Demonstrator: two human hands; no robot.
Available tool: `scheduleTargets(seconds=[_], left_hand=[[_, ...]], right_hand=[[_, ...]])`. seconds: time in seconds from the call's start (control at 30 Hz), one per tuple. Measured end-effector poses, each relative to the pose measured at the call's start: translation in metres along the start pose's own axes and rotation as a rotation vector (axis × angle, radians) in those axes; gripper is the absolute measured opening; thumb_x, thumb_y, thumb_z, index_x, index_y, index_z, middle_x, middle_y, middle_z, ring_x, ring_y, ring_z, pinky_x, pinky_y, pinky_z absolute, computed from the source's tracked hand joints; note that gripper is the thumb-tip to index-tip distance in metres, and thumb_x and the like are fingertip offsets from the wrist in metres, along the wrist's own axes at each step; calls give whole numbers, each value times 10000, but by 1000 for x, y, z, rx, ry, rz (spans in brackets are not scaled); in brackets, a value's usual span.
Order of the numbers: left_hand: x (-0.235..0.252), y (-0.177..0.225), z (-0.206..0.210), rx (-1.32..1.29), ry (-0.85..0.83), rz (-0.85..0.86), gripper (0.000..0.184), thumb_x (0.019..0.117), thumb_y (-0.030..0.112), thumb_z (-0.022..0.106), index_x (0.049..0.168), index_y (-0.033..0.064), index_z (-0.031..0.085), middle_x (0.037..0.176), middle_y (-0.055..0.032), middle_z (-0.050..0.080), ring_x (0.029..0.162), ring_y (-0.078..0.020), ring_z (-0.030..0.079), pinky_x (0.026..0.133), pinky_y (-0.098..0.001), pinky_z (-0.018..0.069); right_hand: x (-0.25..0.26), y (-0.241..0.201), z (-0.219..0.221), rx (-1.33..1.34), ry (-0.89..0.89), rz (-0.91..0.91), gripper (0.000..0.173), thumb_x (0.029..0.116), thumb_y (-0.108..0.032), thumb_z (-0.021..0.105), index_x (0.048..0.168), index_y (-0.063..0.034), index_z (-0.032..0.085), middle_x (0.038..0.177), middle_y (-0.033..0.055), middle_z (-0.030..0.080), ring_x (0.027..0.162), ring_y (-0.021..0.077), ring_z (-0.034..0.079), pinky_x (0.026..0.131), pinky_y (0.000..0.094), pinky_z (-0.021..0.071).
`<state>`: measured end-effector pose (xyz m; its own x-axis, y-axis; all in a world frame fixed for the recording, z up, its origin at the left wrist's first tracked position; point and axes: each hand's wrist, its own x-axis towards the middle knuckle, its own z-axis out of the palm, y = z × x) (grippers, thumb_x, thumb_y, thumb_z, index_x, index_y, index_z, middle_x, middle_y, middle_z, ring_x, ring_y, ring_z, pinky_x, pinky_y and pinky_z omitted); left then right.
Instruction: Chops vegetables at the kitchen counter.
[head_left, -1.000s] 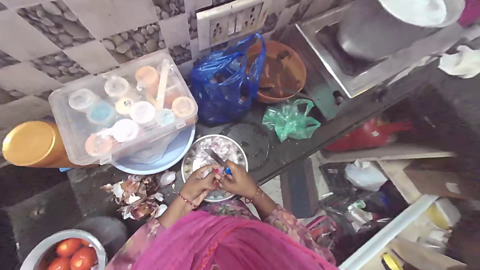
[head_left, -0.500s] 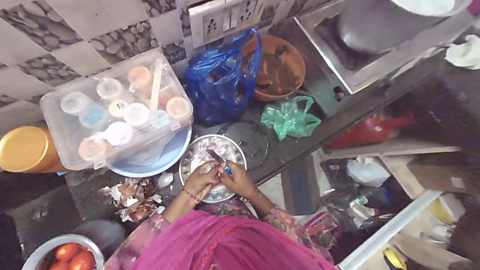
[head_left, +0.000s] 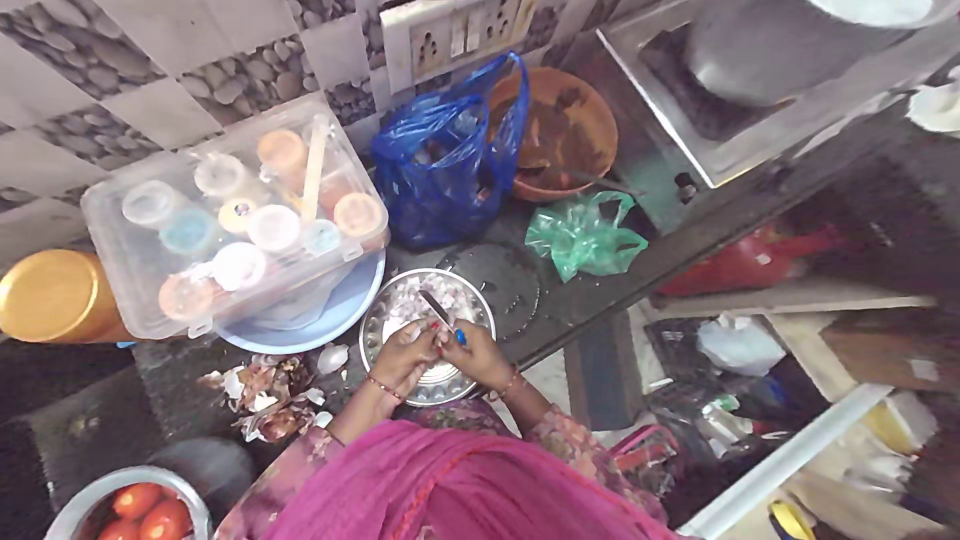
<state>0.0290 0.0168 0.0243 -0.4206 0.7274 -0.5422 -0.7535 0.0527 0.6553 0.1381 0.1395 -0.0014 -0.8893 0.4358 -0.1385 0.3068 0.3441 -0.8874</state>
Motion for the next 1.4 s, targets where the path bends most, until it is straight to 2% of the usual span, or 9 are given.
scheduleTargets(seconds=[0.07,0.23,0.3,0.57,0.83,1.0,1.27,1.33,1.4], left_hand=[[-2,1,0,-4,0,-16,245,921,-95,499,1112,12,608,781,19,663,667,-45,637,655,-200,563],[-3,1,-5,42,-47,-37,318,891,-91,511,1185,6,584,799,29,652,671,-41,627,664,-201,560],[-3,2,-6,44,-62,-33,306,877,-84,514,1149,23,602,796,35,659,664,-34,624,648,-192,552],[-6,4,-4,32,-75,-29,303,827,-103,517,1071,48,617,776,45,670,663,-21,630,643,-184,548],[-6,5,2,10,-38,-36,237,902,-110,480,1017,50,610,751,43,657,612,-5,596,605,-163,527],[-3,4,1,34,-27,-56,185,939,-74,493,1023,57,593,773,36,658,661,-31,633,656,-197,565],[1,3,2,73,14,-51,205,902,-99,512,898,98,569,722,44,619,636,-31,602,640,-194,545],[1,3,2,68,1,-45,192,915,-85,508,981,81,579,774,34,634,665,-38,613,653,-200,551],[2,3,0,39,-3,-24,270,925,-84,494,1151,45,568,846,8,655,709,-55,634,680,-215,564]], right_hand=[[2,-2,-5,-13,-28,20,354,903,-290,666,954,58,633,713,67,574,643,129,542,624,332,481],[5,-8,-14,-63,-124,26,424,926,-333,670,1042,72,629,757,93,599,679,163,565,663,360,503],[5,-9,-13,-62,-127,12,411,931,-331,661,1023,67,622,729,70,578,649,132,544,632,323,484],[0,-3,-2,-33,-78,-5,419,959,-358,613,1007,57,634,690,52,560,625,126,533,616,328,478],[-3,-3,4,-59,-42,54,452,1001,-392,541,940,44,645,704,81,587,650,169,577,636,380,494],[-3,0,9,-89,-1,53,448,1012,-376,517,907,39,651,675,82,577,629,181,575,620,392,493],[-2,-2,10,-157,10,79,482,1032,-375,479,829,30,641,680,117,597,662,240,614,640,449,503],[0,-2,7,-82,-32,105,456,1027,-359,497,853,37,642,710,110,601,684,215,605,663,431,506],[2,-2,0,104,-105,148,351,1006,-298,543,876,18,624,725,38,559,666,113,546,650,331,487]])
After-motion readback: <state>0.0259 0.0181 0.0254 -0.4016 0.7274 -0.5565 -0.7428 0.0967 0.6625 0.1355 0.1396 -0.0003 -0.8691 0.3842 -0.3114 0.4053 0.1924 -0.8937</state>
